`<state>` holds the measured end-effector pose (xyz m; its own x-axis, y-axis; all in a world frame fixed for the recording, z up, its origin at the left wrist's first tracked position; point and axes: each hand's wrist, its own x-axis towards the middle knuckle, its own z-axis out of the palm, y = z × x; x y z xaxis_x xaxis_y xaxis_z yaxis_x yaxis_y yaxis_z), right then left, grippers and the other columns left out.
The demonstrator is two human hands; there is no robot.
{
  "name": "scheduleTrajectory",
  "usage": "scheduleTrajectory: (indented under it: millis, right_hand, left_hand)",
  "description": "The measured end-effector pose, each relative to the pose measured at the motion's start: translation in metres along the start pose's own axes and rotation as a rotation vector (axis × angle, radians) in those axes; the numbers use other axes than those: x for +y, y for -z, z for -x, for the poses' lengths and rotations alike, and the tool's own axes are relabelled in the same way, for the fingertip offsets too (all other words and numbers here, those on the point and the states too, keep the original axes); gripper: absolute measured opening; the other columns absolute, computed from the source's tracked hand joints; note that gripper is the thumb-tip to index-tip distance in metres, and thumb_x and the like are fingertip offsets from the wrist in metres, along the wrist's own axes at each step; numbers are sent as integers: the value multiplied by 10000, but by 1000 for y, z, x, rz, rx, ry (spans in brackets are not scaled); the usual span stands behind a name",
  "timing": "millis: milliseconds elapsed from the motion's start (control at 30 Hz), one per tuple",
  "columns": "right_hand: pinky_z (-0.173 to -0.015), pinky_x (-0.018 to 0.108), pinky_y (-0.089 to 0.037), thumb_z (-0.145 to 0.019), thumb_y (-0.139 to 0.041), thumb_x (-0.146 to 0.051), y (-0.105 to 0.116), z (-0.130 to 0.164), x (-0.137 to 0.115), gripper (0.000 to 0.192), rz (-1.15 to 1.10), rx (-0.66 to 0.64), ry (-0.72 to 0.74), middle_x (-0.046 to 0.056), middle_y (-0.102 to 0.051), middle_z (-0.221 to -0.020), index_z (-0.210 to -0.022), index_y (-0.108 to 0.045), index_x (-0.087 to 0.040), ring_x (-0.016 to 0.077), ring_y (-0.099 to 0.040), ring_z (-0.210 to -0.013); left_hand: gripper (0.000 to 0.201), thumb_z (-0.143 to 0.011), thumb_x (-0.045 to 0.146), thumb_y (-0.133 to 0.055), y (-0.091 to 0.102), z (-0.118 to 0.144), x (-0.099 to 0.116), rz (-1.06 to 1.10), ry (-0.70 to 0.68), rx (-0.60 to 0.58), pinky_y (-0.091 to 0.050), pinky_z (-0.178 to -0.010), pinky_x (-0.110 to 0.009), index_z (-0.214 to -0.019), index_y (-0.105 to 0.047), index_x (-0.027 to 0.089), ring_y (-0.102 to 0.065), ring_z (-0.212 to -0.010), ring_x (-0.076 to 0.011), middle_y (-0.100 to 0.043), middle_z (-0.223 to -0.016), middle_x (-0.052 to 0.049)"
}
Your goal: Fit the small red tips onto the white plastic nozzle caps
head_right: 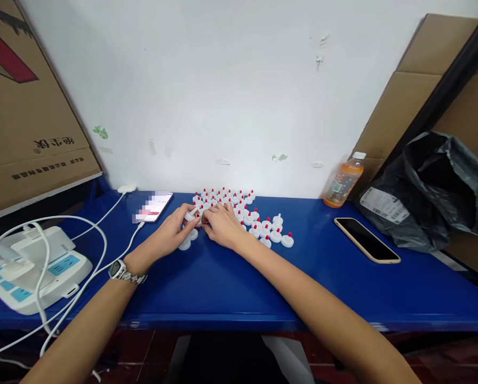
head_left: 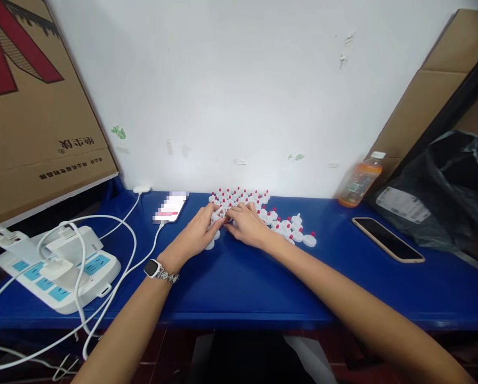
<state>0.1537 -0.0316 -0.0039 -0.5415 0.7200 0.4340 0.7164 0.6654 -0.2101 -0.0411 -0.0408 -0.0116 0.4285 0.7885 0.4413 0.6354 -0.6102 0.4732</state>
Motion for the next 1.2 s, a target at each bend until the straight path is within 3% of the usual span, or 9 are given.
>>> scheduleTrajectory:
  millis: [167, 300, 600, 867, 1067, 1200]
  right_hand:
    - [-712, 294, -457, -846, -652, -328, 5, 2, 3, 155, -762, 359, -287, 17, -699, -806, -923, -630, -196, 158, -627, -744]
    - [-666, 283, -489, -762, -735, -436, -1, 1, -2, 257, -1052, 502, -383, 28, -704, -782, -805, -653, -196, 159, -641, -712]
    - [-677, 290, -505, -731, -753, -464, -3, 1, -10, 307, -1067, 531, -374, 42, -714, -829, -863, -678, -197, 165, -634, -728]
    - [-624, 287, -462, -775, -722, -490, -5, 6, -19, 307, -1013, 540, -350, 10, -645, -697, -708, -634, -203, 151, -570, -644]
    - [-707, 285, -476, -869, -617, -459, -5, 8, -31, 281, -936, 578, -292, 13, -652, -802, -734, -597, -213, 160, -597, -782]
    - [-667, 281, -478, -846, -635, -477, -1, 7, -30, 299, -939, 556, -298, 14, -630, -789, -717, -550, -221, 158, -588, -754]
  left_hand:
    - [397, -1009, 489, -384, -4, 2, 12, 17, 42, -28, -498, -792, -372, -1294, -436, 218, -624, -876, -210, -615, -1040, -81]
    - [430, -1019, 454, -374, -8, 3, 22, 30, -12, -29, -499, -850, -380, -1366, -406, 201, -625, -934, -214, -621, -1086, -103]
    - [399, -1019, 408, -391, -9, 3, 25, 34, -74, 2, -486, -946, -415, -1362, -426, 208, -593, -1073, -236, -597, -1183, -117]
    - [372, -1026, 389, -374, -9, 5, 28, 39, -89, 2, -467, -1000, -443, -1350, -409, 209, -565, -1149, -253, -576, -1241, -125]
    - [458, -1022, 371, -386, -12, 4, 23, 95, -115, 47, -403, -1114, -459, -1447, -316, 214, -485, -1323, -259, -492, -1407, -157]
    - [517, -1019, 389, -399, -15, 4, 24, 87, -104, 50, -400, -1123, -459, -1493, -273, 226, -466, -1356, -260, -463, -1449, -155]
